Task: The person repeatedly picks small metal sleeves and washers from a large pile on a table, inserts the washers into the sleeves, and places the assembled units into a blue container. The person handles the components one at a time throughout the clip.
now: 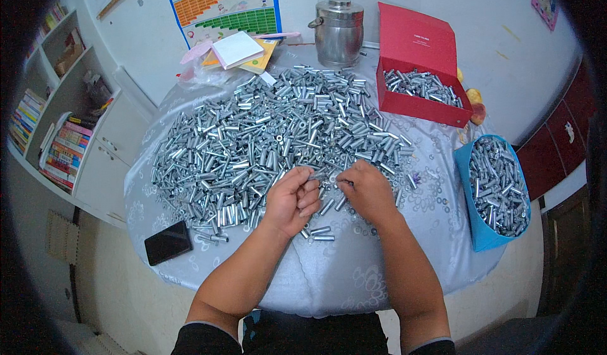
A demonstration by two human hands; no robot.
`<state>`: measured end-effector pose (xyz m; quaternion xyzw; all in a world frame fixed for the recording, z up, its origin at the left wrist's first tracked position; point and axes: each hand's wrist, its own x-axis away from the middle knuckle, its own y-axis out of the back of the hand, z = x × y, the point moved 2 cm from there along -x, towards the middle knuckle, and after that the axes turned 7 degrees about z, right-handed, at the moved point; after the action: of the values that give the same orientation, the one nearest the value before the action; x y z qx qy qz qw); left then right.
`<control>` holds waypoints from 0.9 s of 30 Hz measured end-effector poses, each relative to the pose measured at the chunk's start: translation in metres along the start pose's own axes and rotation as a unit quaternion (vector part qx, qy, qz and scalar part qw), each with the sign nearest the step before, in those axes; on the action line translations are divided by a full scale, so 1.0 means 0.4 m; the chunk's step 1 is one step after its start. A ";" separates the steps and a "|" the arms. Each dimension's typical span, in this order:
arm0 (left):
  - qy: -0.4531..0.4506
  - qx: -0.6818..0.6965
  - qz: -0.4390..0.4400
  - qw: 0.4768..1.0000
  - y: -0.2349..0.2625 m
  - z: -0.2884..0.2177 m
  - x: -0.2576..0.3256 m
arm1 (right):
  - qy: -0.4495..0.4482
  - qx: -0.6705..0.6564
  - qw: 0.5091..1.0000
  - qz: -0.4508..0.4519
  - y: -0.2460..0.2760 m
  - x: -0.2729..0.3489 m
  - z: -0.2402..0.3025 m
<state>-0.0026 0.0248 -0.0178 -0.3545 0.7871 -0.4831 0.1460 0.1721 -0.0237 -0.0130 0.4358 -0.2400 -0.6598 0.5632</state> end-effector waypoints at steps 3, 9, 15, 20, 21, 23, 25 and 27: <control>-0.002 0.000 0.005 1.000 0.005 -0.001 -0.001 | -0.014 0.014 1.000 0.019 -0.003 -0.004 0.005; 0.000 -0.014 -0.018 1.000 0.000 -0.002 0.001 | -0.080 -0.197 0.977 -0.025 -0.007 0.003 -0.016; -0.003 -0.030 -0.015 0.999 -0.007 0.006 0.004 | -0.169 -0.448 0.878 0.022 0.024 -0.001 0.041; 0.004 -0.053 -0.017 0.998 -0.017 0.008 0.008 | -0.145 -0.479 0.865 0.030 0.016 0.004 0.062; 0.004 -0.055 -0.015 0.998 -0.018 0.008 0.008 | -0.138 -0.478 0.867 0.032 0.015 0.003 0.063; 0.006 -0.057 -0.013 0.998 -0.015 0.010 0.007 | -0.142 -0.481 0.865 0.035 0.014 0.003 0.067; 0.009 -0.060 -0.013 0.998 -0.016 0.011 0.007 | -0.139 -0.483 0.864 0.035 0.014 0.004 0.067; 0.013 -0.064 -0.016 0.998 -0.020 0.011 0.007 | -0.130 -0.484 0.864 0.033 0.012 0.004 0.063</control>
<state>0.0013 0.0176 -0.0129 -0.3693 0.8124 -0.4388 0.1051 0.1534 -0.0310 0.0033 0.0100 0.0242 -0.7247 0.6885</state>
